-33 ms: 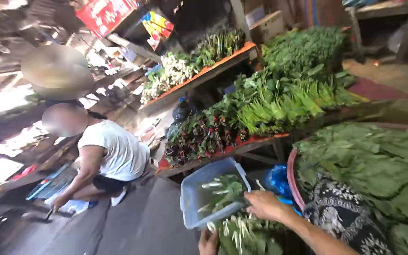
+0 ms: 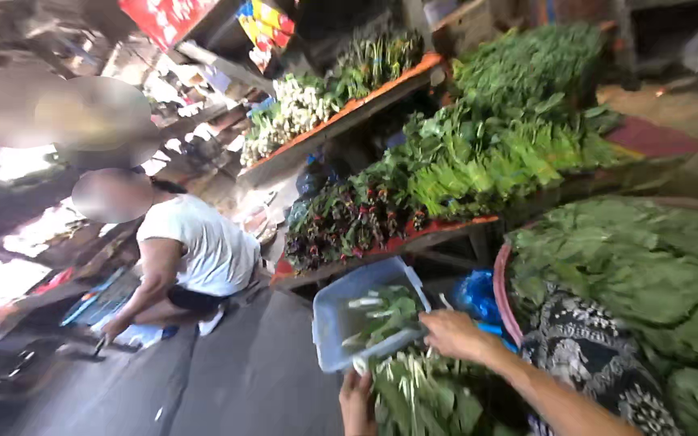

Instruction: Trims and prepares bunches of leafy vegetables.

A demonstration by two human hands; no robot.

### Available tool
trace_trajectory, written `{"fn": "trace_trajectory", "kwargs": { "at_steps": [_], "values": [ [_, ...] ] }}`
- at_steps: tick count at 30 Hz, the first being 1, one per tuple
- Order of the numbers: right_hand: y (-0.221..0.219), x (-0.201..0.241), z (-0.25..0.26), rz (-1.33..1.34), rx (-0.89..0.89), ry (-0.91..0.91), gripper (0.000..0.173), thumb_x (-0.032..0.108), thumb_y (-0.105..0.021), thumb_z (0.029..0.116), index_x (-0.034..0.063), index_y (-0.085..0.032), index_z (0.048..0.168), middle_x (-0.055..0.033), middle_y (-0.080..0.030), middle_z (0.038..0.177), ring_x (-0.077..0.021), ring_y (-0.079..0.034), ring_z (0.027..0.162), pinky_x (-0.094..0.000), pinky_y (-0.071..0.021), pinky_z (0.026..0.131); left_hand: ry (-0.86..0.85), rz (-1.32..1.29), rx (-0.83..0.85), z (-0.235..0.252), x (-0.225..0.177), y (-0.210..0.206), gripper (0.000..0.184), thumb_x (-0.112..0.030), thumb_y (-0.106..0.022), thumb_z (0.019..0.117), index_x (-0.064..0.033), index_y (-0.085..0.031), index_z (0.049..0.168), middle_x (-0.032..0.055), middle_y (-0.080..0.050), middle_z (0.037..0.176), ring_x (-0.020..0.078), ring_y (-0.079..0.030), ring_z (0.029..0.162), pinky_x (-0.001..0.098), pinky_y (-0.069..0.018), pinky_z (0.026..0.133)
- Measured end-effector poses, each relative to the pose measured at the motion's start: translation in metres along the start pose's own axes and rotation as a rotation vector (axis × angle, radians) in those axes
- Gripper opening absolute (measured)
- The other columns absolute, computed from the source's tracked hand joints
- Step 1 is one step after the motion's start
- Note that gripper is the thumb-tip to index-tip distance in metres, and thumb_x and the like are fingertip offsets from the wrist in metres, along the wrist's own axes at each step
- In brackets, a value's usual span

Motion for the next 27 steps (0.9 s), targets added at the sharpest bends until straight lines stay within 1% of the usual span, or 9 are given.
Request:
{"fn": "trace_trajectory", "kwargs": {
  "at_steps": [1,4,6,9,11,16,20,24,27],
  "values": [
    [0.008,0.003,-0.003,0.014,-0.026,-0.005,0.039,0.025,-0.058,0.1038,0.0007,-0.059,0.134,-0.0289,-0.063,0.128,-0.0488,-0.06,0.121,-0.0687,-0.0456,0.098,0.024,-0.176,0.046,-0.004,-0.023,-0.008,0.017,-0.002,-0.053,0.1011,0.0008,-0.058,0.118,0.0023,-0.065,0.078,0.007,-0.062,0.063,0.0265,-0.0566,0.06],
    [0.021,0.0,-0.003,0.1,-0.1,0.016,0.036,0.022,-0.055,0.1057,0.0,-0.061,0.133,-0.0297,-0.064,0.125,-0.0496,-0.061,0.118,-0.0688,-0.0453,0.097,0.103,-0.502,0.245,-0.021,-0.071,-0.029,0.025,-0.011,-0.035,0.1087,-0.0053,-0.054,0.123,0.0036,-0.072,0.096,0.0118,-0.072,0.086,0.0317,-0.0624,0.078],
    [0.016,-0.008,0.006,0.138,-0.197,0.071,0.032,0.02,-0.06,0.1034,0.0007,-0.064,0.128,-0.0299,-0.067,0.115,-0.0509,-0.065,0.109,-0.072,-0.0486,0.089,0.161,-0.593,0.236,-0.032,-0.077,-0.031,0.024,-0.016,-0.038,0.1088,-0.0084,-0.059,0.118,0.005,-0.073,0.097,0.0141,-0.072,0.086,0.0329,-0.0621,0.078],
    [0.022,-0.013,0.004,0.16,-0.273,0.1,0.029,0.021,-0.06,0.1027,-0.0031,-0.064,0.12,-0.0321,-0.066,0.106,-0.0537,-0.064,0.102,-0.0743,-0.047,0.082,0.029,-0.543,0.403,-0.062,-0.083,-0.033,0.032,-0.025,-0.05,0.1083,-0.0168,-0.056,0.139,0.0018,-0.067,0.127,0.012,-0.066,0.113,0.0299,-0.0555,0.098],
    [0.028,-0.013,0.002,0.165,-0.308,0.112,0.027,0.02,-0.06,0.1018,-0.0039,-0.064,0.114,-0.0311,-0.066,0.102,-0.0529,-0.064,0.1,-0.073,-0.0461,0.08,-0.031,-0.574,0.418,-0.073,-0.088,-0.037,0.034,-0.022,-0.051,0.1077,-0.0152,-0.054,0.141,0.0037,-0.065,0.131,0.0147,-0.064,0.119,0.0313,-0.0536,0.102],
    [0.024,-0.005,0.001,0.253,-0.315,0.189,0.02,0.017,-0.06,0.0996,-0.0006,-0.067,0.105,-0.0222,-0.066,0.095,-0.0398,-0.065,0.091,-0.0615,-0.0474,0.078,0.041,-0.601,0.394,-0.074,-0.073,-0.046,0.035,-0.016,-0.048,0.1081,-0.0155,-0.053,0.143,0.0044,-0.064,0.133,0.0161,-0.063,0.12,0.0324,-0.0531,0.102],
    [0.021,0.006,0.0,0.362,-0.32,0.294,0.016,0.014,-0.062,0.0969,0.0029,-0.07,0.106,-0.0155,-0.068,0.094,-0.0292,-0.065,0.087,-0.0534,-0.049,0.078,0.058,-0.559,0.419,-0.074,-0.065,-0.052,0.035,-0.014,-0.047,0.108,-0.0169,-0.054,0.142,0.0052,-0.065,0.132,0.0174,-0.065,0.119,0.0333,-0.0544,0.1],
    [0.017,0.019,-0.005,0.443,-0.335,0.383,0.019,0.012,-0.063,0.0961,0.0058,-0.073,0.111,-0.0124,-0.069,0.105,-0.0224,-0.065,0.093,-0.0443,-0.0514,0.086,0.059,-0.368,0.434,-0.078,-0.061,-0.062,0.034,-0.017,-0.054,0.106,-0.0237,-0.058,0.139,-0.0016,-0.069,0.121,0.0093,-0.069,0.1,0.0268,-0.0587,0.087],
    [0.007,0.022,-0.003,0.487,-0.271,0.379,0.02,0.022,-0.066,0.099,0.0094,-0.075,0.111,-0.0058,-0.07,0.093,-0.0134,-0.063,0.08,-0.0381,-0.0511,0.077,0.032,-0.167,0.403,-0.079,-0.062,-0.068,0.041,-0.01,-0.057,0.1036,-0.0234,-0.057,0.142,-0.0033,-0.069,0.119,0.005,-0.067,0.093,0.0214,-0.0567,0.08]
  ]
}}
Point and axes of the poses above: each hand's wrist, its own z-axis towards the middle knuckle, its own y-axis out of the back of the hand, x = y × z, the point moved 9 cm from there along z, towards the middle knuckle
